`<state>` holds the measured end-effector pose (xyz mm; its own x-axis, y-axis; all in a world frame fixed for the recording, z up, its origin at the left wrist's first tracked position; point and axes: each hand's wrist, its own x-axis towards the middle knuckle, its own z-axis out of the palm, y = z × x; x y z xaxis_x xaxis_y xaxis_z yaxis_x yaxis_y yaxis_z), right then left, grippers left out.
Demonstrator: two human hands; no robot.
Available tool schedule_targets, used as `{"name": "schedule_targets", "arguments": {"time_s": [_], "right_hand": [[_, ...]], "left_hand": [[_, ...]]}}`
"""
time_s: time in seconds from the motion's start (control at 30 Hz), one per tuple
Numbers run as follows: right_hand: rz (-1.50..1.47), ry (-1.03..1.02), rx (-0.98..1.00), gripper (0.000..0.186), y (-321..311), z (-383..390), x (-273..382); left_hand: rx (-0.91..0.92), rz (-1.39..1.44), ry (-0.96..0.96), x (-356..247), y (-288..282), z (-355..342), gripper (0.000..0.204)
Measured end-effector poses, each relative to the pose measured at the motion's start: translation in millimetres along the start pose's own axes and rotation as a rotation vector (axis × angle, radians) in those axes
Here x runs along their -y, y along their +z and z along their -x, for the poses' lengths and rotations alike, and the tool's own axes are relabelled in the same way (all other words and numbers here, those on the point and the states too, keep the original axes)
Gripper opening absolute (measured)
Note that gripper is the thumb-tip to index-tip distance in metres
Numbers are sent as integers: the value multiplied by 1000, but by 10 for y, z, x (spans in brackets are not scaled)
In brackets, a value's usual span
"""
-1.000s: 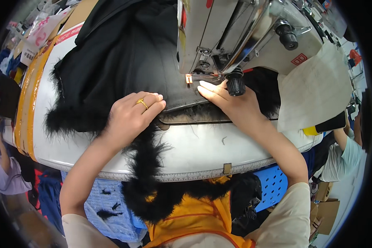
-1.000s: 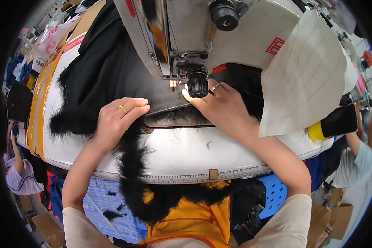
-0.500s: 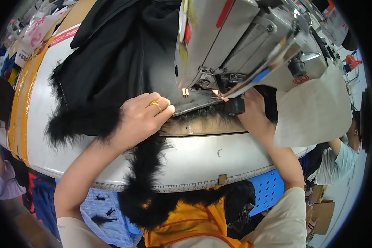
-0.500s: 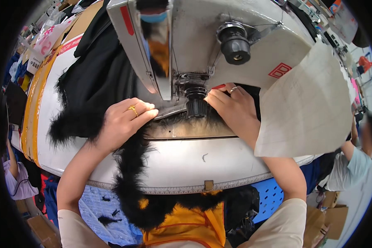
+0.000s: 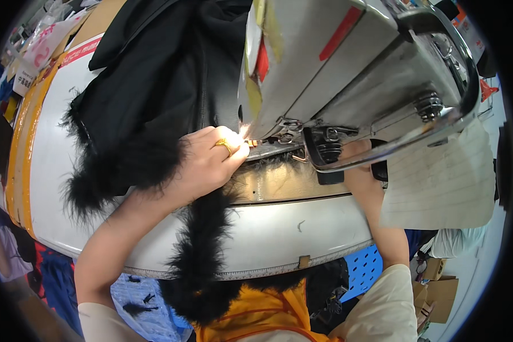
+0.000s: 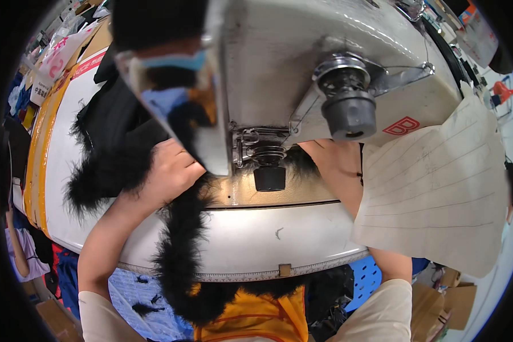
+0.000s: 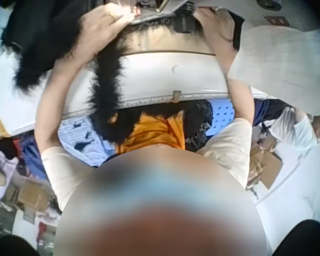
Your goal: Sewing a black fur trim onto a black piece of clothing using an industrial sewing machine.
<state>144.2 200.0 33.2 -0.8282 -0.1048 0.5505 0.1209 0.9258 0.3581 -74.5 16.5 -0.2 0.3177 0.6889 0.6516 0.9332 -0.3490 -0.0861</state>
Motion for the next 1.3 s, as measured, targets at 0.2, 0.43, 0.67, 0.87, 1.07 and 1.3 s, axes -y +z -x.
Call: {"name": "schedule_targets", "arguments": {"time_s": [0.2,0.43,0.67,0.87,1.07,1.3], "right_hand": [[-138,125,155,22,-82,76,26],[7,104,125,30,-17,97,7],[-140,144,94,31,84,83,13],[-235,12,570,75,-337,183,29],[-369,-26,313,57,-60,-61,575],[-481,25,225,45,67,13,521]], "left_hand": [[-49,61,27,63,90,7,23],[-29,88,23,48,60,-32,27],[78,92,-99,118,-4,15,24],[127,132,-372,-556,-222,31,37],[198,-118,-329,-539,-110,-64,24],[267,-84,-200,-613,-352,238,38]]}}
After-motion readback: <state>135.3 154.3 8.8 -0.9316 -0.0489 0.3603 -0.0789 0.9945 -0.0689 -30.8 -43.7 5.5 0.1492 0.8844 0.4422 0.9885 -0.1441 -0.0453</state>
